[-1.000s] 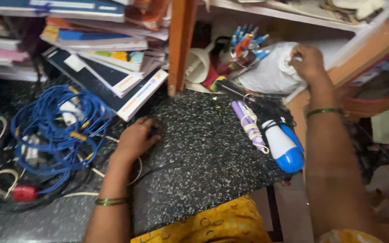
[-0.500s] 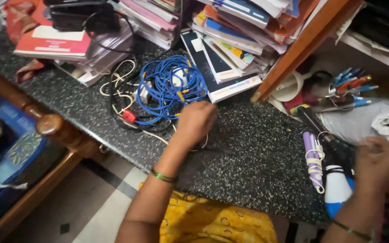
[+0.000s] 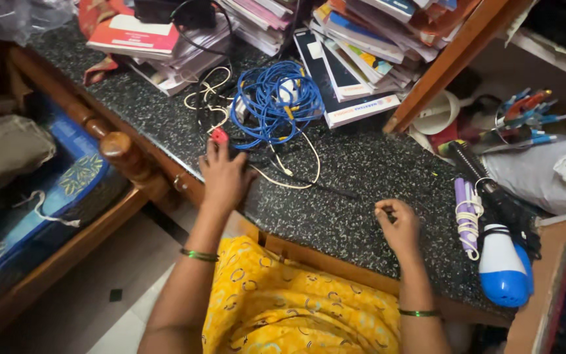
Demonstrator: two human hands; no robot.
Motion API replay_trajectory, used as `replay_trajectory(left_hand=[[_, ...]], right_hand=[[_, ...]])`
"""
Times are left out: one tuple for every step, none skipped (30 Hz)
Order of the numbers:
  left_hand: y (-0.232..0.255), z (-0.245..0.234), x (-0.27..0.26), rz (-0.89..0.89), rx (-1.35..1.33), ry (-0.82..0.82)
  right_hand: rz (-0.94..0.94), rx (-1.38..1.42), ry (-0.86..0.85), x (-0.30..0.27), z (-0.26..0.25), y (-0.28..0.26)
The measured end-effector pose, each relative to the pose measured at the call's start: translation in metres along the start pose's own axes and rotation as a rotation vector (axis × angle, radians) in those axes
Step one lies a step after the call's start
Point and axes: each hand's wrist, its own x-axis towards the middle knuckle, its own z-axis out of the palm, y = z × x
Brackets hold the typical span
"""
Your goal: The person wraps a white cable around a purple hair straightener, then picks up a black hair straightener and wraps its cord around the body. The person places both items on the cluttered countertop.
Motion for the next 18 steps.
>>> replay_trajectory(left_hand=[[0.007,0.005,-0.005,0.009,-0.006,-0.003],[0.015,0.010,-0.008,0.025,-0.013,-0.002],[0.021,0.013,-0.011,0.041,-0.020,-0.002],[0.026,0.016,-0.016,0.050,-0.041,0.009],[0.030,0.018,-0.021,0.059,-0.062,0.020],[0.034,0.021,-0.027,0.065,-0.088,0.030],[0.038,0.022,-0.033,0.062,-0.079,0.034],[0.041,0.022,-0.037,0.055,-0.068,0.043],[0.044,0.022,-0.040,0.049,-0.057,0.051],[0.044,0.019,-0.045,0.061,-0.053,0.057],[0.045,0.016,-0.049,0.073,-0.049,0.063],[0.044,0.012,-0.052,0.086,-0.040,0.073],[0.044,0.007,-0.055,0.102,-0.019,0.071],[0.042,0.001,-0.058,0.120,0.005,0.069],[0.039,-0.004,-0.060,0.137,0.028,0.067],[0.034,-0.011,-0.060,0.117,0.014,0.029],[0.028,-0.018,-0.061,0.097,0.000,-0.008],[0.023,-0.023,-0.061,0.075,-0.018,-0.046]], right_hand=[[-0.068,-0.059,0.010,-0.005,0.000,-0.002],[-0.134,-0.119,0.028,-0.006,-0.001,-0.005],[-0.091,-0.069,0.027,-0.005,-0.002,-0.010],[-0.042,-0.022,0.023,-0.007,-0.002,-0.017],[0.006,0.025,0.019,-0.007,0.000,-0.026],[-0.022,0.020,0.005,-0.006,0.004,-0.036],[-0.050,0.014,-0.010,-0.004,0.011,-0.048],[-0.184,-0.052,-0.023,0.000,0.019,-0.061],[-0.319,-0.119,-0.037,0.004,0.029,-0.076],[-0.444,-0.115,-0.035,0.008,0.044,-0.091],[-0.569,-0.110,-0.035,0.011,0.058,-0.104],[-0.519,-0.165,-0.117,0.014,0.074,-0.117],[-0.468,-0.220,-0.200,0.016,0.090,-0.128],[-0.417,-0.273,-0.281,0.017,0.099,-0.133],[-0.287,-0.110,-0.343,0.017,0.103,-0.133],[-0.157,0.055,-0.403,0.018,0.105,-0.131],[-0.026,0.219,-0.463,0.021,0.104,-0.128],[-0.045,0.346,-0.390,0.024,0.093,-0.118]])
